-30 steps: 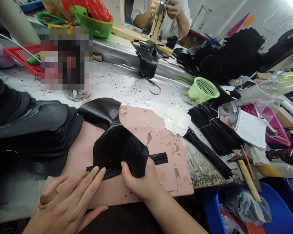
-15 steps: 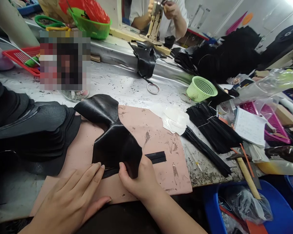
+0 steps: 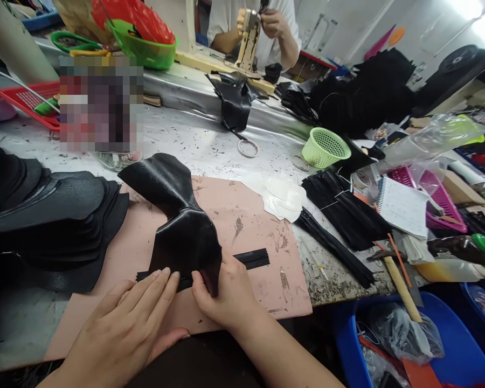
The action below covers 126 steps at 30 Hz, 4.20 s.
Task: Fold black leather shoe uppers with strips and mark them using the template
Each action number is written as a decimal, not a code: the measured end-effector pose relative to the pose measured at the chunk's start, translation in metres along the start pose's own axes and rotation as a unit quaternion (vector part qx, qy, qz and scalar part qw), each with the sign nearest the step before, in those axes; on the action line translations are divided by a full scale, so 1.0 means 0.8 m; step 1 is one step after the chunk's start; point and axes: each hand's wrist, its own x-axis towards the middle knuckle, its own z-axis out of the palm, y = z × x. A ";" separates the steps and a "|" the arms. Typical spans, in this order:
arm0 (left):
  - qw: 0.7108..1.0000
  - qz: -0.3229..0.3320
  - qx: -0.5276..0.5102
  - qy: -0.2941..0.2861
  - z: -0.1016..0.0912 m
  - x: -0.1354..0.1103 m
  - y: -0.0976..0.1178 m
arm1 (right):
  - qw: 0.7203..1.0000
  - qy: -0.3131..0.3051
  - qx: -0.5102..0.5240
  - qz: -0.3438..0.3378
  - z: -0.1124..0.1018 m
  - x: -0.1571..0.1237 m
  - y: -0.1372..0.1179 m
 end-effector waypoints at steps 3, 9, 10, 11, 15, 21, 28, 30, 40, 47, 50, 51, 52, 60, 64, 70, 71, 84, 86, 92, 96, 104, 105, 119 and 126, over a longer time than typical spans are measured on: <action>0.999 0.039 0.012 -0.024 -0.002 0.000 -0.007 | 1.000 0.003 0.006 -0.005 0.000 0.000 0.002; 0.999 -0.010 -0.021 -0.029 0.002 0.004 -0.002 | 1.000 0.009 0.007 0.002 0.000 0.000 0.002; 0.999 -0.020 -0.038 -0.027 0.004 0.004 0.001 | 1.000 0.011 0.009 0.005 0.001 0.000 0.002; 0.998 -0.023 -0.052 -0.026 0.006 0.003 0.003 | 1.000 0.014 0.013 0.008 0.001 0.000 0.003; 0.997 -0.021 -0.057 -0.038 0.007 0.000 0.006 | 1.000 0.017 0.019 0.012 0.002 -0.002 0.006; 0.995 -0.014 -0.042 -0.088 -0.002 0.005 0.001 | 0.999 0.020 0.017 0.021 0.000 0.001 0.006; 0.997 0.011 -0.039 -0.064 0.004 -0.001 -0.005 | 0.999 0.028 0.015 0.023 0.002 0.004 0.004; 0.996 0.044 -0.021 -0.068 0.007 0.001 -0.006 | 0.999 0.018 0.029 0.032 -0.002 0.007 0.004; 0.978 -0.126 -0.168 0.016 -0.013 -0.008 0.008 | 0.950 -0.197 0.185 0.154 -0.065 0.046 -0.009; 0.527 -0.481 -0.699 -0.035 -0.039 -0.002 0.025 | 0.909 -0.098 0.387 0.123 -0.039 0.008 -0.021; 0.436 -0.483 -0.755 0.082 -0.053 0.010 0.027 | 0.926 -0.079 0.353 0.104 -0.031 -0.014 -0.025; 0.426 -0.480 -0.761 0.100 -0.056 0.012 0.027 | 0.935 -0.077 0.333 0.095 -0.030 -0.020 -0.028; 0.421 -0.481 -0.760 0.113 -0.058 0.013 0.027 | 0.944 -0.072 0.312 0.085 -0.030 -0.025 -0.030; 0.487 -0.520 -0.689 0.134 -0.043 0.006 0.029 | 0.955 -0.022 0.290 0.062 -0.019 -0.034 -0.049; 0.570 -0.520 -0.618 0.148 -0.033 0.001 0.025 | 0.957 -0.020 0.285 0.043 -0.016 -0.028 -0.054; 0.592 -0.496 -0.620 0.136 -0.033 -0.004 0.023 | 0.947 -0.051 0.307 0.081 -0.024 -0.021 -0.054; 0.573 -0.498 -0.639 0.126 -0.033 -0.004 0.023 | 0.943 -0.059 0.315 0.089 -0.025 -0.020 -0.053; 0.449 -0.512 -0.726 0.091 -0.042 0.006 0.026 | 0.964 -0.045 0.254 0.063 -0.023 -0.021 -0.051; 0.448 -0.520 -0.724 0.068 -0.044 0.007 0.025 | 0.970 -0.041 0.235 0.047 -0.022 -0.024 -0.050; 0.449 -0.525 -0.721 0.054 -0.040 0.004 0.025 | 0.978 -0.055 0.200 0.004 -0.023 -0.026 -0.049; 0.452 -0.502 -0.735 0.060 -0.040 0.005 0.025 | 0.981 -0.047 0.186 -0.003 -0.024 -0.026 -0.047; 0.474 -0.516 -0.712 0.054 -0.040 0.006 0.028 | 0.980 -0.041 0.197 0.002 -0.022 -0.027 -0.047; 0.460 -0.510 -0.725 0.049 -0.040 0.007 0.028 | 0.980 -0.036 0.196 0.003 -0.022 -0.027 -0.046; 0.471 -0.494 -0.727 0.071 -0.031 0.012 0.035 | 0.988 -0.074 0.131 0.043 -0.039 -0.026 -0.034; 0.437 -0.531 -0.725 -0.013 -0.034 0.018 0.034 | 0.973 -0.108 0.187 0.088 -0.039 -0.028 -0.024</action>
